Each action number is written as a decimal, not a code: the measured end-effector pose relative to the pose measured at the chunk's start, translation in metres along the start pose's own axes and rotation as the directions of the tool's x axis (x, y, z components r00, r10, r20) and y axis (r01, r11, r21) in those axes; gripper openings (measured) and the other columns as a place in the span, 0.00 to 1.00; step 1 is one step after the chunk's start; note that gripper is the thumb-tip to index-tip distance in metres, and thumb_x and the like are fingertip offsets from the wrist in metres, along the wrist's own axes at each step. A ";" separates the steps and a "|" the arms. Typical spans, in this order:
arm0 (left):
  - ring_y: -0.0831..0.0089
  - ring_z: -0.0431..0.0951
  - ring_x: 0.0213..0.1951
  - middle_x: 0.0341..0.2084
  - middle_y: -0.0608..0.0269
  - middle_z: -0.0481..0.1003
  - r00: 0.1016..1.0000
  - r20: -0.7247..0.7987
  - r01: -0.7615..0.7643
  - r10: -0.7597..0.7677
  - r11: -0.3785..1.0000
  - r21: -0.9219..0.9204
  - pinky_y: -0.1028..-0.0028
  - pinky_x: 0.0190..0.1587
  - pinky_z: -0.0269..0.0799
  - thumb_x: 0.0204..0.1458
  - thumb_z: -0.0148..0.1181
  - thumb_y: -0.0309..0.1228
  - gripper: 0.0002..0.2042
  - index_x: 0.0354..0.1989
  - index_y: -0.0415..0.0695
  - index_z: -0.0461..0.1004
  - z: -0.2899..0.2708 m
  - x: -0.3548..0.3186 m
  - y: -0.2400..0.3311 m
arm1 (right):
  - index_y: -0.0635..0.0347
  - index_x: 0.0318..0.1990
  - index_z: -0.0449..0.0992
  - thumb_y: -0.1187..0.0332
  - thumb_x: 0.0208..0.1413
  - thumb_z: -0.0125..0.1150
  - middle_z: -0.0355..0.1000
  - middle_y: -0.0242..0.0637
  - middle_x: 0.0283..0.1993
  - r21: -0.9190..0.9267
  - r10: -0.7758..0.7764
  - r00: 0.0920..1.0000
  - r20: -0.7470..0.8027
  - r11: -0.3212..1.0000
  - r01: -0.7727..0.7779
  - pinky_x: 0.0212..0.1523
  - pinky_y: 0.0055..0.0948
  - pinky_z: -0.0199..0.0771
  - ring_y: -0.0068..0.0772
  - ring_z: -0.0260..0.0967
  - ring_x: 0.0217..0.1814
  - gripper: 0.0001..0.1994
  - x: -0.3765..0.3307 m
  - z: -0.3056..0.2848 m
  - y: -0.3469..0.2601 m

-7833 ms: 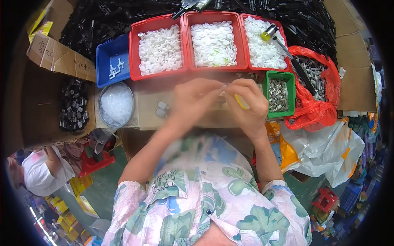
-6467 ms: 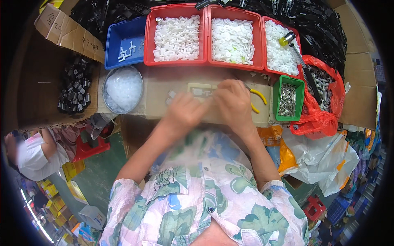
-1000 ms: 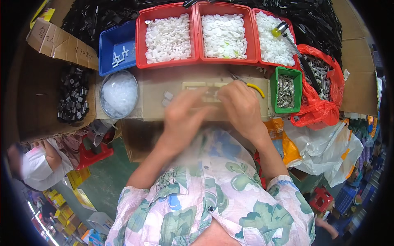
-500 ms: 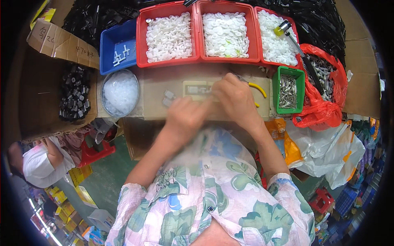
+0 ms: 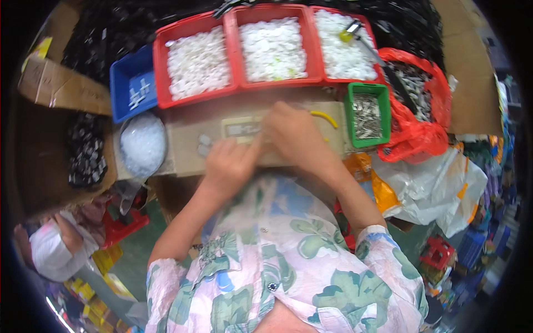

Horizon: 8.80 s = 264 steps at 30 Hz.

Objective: The person assembles small white plastic components with metal pins using a handheld press tool and pliers. They repeatedly pick up parts from red bins, place them into the press, and use pliers to adjust the assembly before moving the finished item aside.

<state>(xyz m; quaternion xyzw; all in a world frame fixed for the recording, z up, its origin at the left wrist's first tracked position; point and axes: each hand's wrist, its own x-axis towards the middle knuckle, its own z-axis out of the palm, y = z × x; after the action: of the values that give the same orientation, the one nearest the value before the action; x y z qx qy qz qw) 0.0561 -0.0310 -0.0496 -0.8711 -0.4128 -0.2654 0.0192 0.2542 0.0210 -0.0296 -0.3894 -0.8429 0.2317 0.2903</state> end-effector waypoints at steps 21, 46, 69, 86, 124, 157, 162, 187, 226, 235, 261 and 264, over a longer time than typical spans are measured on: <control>0.65 0.70 0.23 0.17 0.64 0.70 0.992 -0.027 0.117 -0.121 0.984 -0.131 0.65 0.28 0.64 0.46 0.72 0.27 0.15 0.43 0.41 0.81 -0.041 0.008 -0.017 | 0.60 0.47 0.74 0.71 0.56 0.62 0.69 0.45 0.47 -0.748 0.473 0.863 -0.180 0.504 -0.432 0.50 0.48 0.71 0.54 0.69 0.53 0.11 -0.087 -0.256 0.168; 0.53 0.75 0.40 0.30 0.54 0.77 0.880 0.071 0.400 -0.470 0.813 0.424 0.56 0.42 0.70 0.43 0.70 0.33 0.10 0.28 0.40 0.78 -0.067 0.024 -0.228 | 0.68 0.38 0.74 0.73 0.58 0.63 0.73 0.39 0.31 -0.479 0.515 0.822 -0.242 0.673 -0.563 0.36 0.32 0.70 0.32 0.69 0.31 0.07 -0.091 -0.272 0.137; 0.55 0.75 0.40 0.31 0.54 0.76 0.904 0.103 0.392 -0.416 0.900 0.193 0.60 0.43 0.72 0.43 0.67 0.19 0.10 0.35 0.36 0.80 -0.134 -0.029 -0.132 | 0.66 0.41 0.76 0.72 0.61 0.63 0.71 0.31 0.34 -0.308 0.385 0.888 -0.251 0.838 -0.451 0.38 0.23 0.67 0.20 0.66 0.35 0.06 -0.056 -0.236 0.101; 0.81 0.76 0.37 0.34 0.65 0.80 0.691 0.113 0.591 -0.714 0.468 -0.657 0.80 0.39 0.69 0.50 0.69 0.19 0.10 0.42 0.36 0.82 -0.112 0.005 -0.056 | 0.65 0.44 0.77 0.81 0.58 0.62 0.77 0.33 0.40 0.694 0.471 0.837 -0.280 0.702 -0.162 0.44 0.22 0.75 0.21 0.75 0.41 0.08 -0.014 -0.081 -0.022; 0.77 0.76 0.37 0.34 0.62 0.80 0.812 0.282 0.513 -0.510 0.394 -0.763 0.76 0.40 0.71 0.53 0.68 0.24 0.11 0.45 0.36 0.82 -0.039 0.034 -0.015 | 0.66 0.37 0.77 0.77 0.56 0.69 0.78 0.34 0.34 0.869 0.571 0.814 -0.106 0.451 -0.203 0.40 0.23 0.76 0.22 0.76 0.37 0.05 -0.021 -0.022 -0.025; 0.63 0.72 0.37 0.30 0.61 0.74 0.977 -0.023 0.179 -0.211 0.876 -0.449 0.67 0.37 0.70 0.42 0.70 0.21 0.09 0.34 0.41 0.83 0.002 0.044 -0.014 | 0.66 0.33 0.78 0.73 0.55 0.70 0.74 0.27 0.30 0.578 0.625 0.780 0.027 0.626 -0.523 0.31 0.18 0.65 0.14 0.65 0.29 0.06 -0.031 -0.017 0.011; 0.62 0.72 0.36 0.30 0.61 0.73 0.980 -0.037 0.159 -0.194 0.884 -0.439 0.66 0.37 0.71 0.42 0.70 0.21 0.09 0.34 0.41 0.82 0.003 0.044 -0.013 | 0.66 0.33 0.77 0.73 0.55 0.69 0.73 0.26 0.29 0.518 0.609 0.793 0.010 0.675 -0.525 0.30 0.19 0.64 0.13 0.63 0.30 0.06 -0.033 -0.018 0.010; 0.61 0.73 0.38 0.31 0.59 0.75 0.971 -0.016 0.216 -0.238 0.906 -0.364 0.65 0.40 0.71 0.46 0.69 0.22 0.09 0.36 0.39 0.81 -0.019 0.047 -0.007 | 0.56 0.47 0.77 0.71 0.54 0.65 0.73 0.45 0.42 -0.576 0.052 0.916 -0.398 0.763 -0.294 0.47 0.46 0.75 0.53 0.75 0.46 0.13 0.115 -0.178 0.163; 0.70 0.83 0.40 0.41 0.57 0.81 0.564 0.376 0.116 -0.735 -0.380 -0.918 0.74 0.44 0.80 0.61 0.61 0.25 0.10 0.49 0.37 0.76 -0.044 0.058 -0.009 | 0.58 0.48 0.76 0.67 0.46 0.72 0.73 0.35 0.39 -0.262 -0.164 0.983 -0.083 0.955 0.138 0.40 0.40 0.68 0.40 0.72 0.43 0.20 0.043 -0.053 -0.039; 0.77 0.77 0.46 0.47 0.61 0.78 0.443 0.202 0.279 -0.874 -0.080 -0.957 0.79 0.47 0.69 0.60 0.62 0.26 0.15 0.55 0.37 0.75 -0.045 0.021 -0.027 | 0.59 0.47 0.78 0.73 0.45 0.70 0.69 0.39 0.42 -0.081 0.039 0.999 0.033 0.996 -0.036 0.43 0.41 0.67 0.44 0.67 0.46 0.19 0.006 -0.039 -0.021; 0.69 0.76 0.48 0.47 0.57 0.76 0.711 0.007 0.547 -0.703 0.546 -0.634 0.70 0.52 0.70 0.56 0.62 0.22 0.12 0.48 0.37 0.78 -0.047 0.020 -0.005 | 0.59 0.49 0.77 0.71 0.47 0.70 0.70 0.40 0.43 -0.115 0.108 0.993 0.054 0.988 -0.101 0.46 0.43 0.68 0.44 0.67 0.49 0.19 0.004 -0.029 -0.022; 0.54 0.74 0.55 0.50 0.50 0.74 0.895 -0.095 0.391 -0.435 0.870 -0.299 0.61 0.58 0.68 0.51 0.66 0.23 0.17 0.50 0.37 0.77 -0.040 0.019 -0.001 | 0.61 0.50 0.77 0.71 0.49 0.70 0.71 0.43 0.44 -0.144 0.096 0.991 -0.092 0.984 -0.109 0.48 0.43 0.69 0.46 0.69 0.50 0.19 0.003 -0.056 -0.009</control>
<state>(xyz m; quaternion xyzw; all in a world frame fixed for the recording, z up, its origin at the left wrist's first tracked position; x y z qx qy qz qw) 0.0469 -0.0267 -0.0062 -0.7325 -0.5465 -0.3862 -0.1250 0.2855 0.0275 0.0177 -0.4623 -0.8237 0.1660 0.2834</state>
